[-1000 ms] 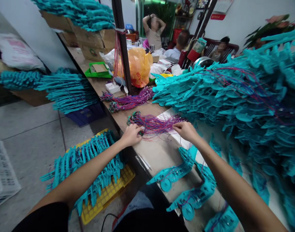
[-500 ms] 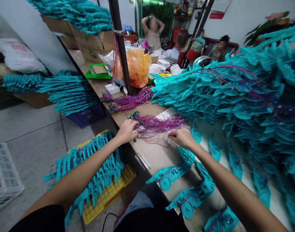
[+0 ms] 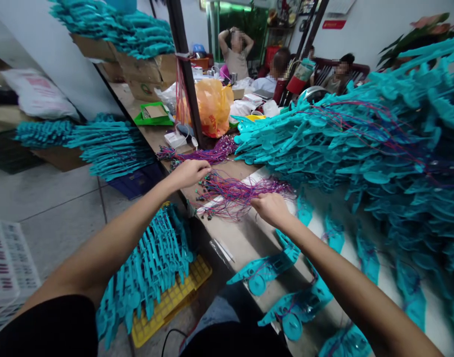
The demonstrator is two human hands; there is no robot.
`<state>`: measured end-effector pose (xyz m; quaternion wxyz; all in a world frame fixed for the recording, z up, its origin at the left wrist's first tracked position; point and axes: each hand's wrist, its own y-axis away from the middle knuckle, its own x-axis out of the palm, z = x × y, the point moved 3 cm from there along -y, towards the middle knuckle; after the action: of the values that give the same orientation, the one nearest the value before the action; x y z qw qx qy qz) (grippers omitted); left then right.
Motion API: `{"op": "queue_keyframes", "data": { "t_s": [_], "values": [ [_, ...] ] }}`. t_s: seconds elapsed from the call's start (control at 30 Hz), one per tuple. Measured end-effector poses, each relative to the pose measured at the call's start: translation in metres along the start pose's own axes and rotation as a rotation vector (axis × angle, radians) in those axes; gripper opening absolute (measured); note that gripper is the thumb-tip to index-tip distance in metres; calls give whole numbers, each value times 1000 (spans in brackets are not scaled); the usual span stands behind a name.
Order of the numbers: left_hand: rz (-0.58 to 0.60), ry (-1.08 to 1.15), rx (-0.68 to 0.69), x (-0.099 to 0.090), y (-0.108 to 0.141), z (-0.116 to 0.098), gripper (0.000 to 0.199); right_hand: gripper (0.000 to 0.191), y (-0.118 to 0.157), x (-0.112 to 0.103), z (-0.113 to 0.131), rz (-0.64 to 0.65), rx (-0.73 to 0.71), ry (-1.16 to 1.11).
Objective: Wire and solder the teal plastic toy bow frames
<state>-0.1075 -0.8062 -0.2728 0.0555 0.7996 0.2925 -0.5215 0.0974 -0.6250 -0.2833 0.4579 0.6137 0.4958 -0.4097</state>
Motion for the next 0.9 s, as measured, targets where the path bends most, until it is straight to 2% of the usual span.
{"op": "queue_keyframes", "data": {
  "t_s": [0.1, 0.27, 0.37, 0.47, 0.57, 0.67, 0.77, 0.83, 0.9],
  "values": [
    [69, -94, 61, -14, -16, -12, 34, 32, -6, 16, 6, 40, -30, -42],
    [128, -409, 90, -20, -35, -26, 36, 28, -5, 38, 5, 97, -36, -41],
    [133, -619, 112, -22, -42, -33, 39, 30, -2, 44, 1, 122, -30, -35],
    [186, -709, 171, -26, -49, -40, 41, 34, 2, 44, -5, 137, -28, -59],
    [243, -637, 158, -32, -59, -43, 39, 41, 0, 35, -15, 26, 72, -125],
    [250, -385, 183, -40, -71, -55, 38, 49, -15, 15, -27, -267, 204, -273],
    [246, -133, 251, -51, -79, -82, 36, 61, -43, -8, -35, -547, 191, -670],
    [215, -21, 271, -60, -81, -102, 35, 56, -63, -18, -40, -576, 119, -986],
    [162, 65, 270, -70, -80, -116, 34, 43, -75, -24, -46, -524, 99, -1186]
  ]
}}
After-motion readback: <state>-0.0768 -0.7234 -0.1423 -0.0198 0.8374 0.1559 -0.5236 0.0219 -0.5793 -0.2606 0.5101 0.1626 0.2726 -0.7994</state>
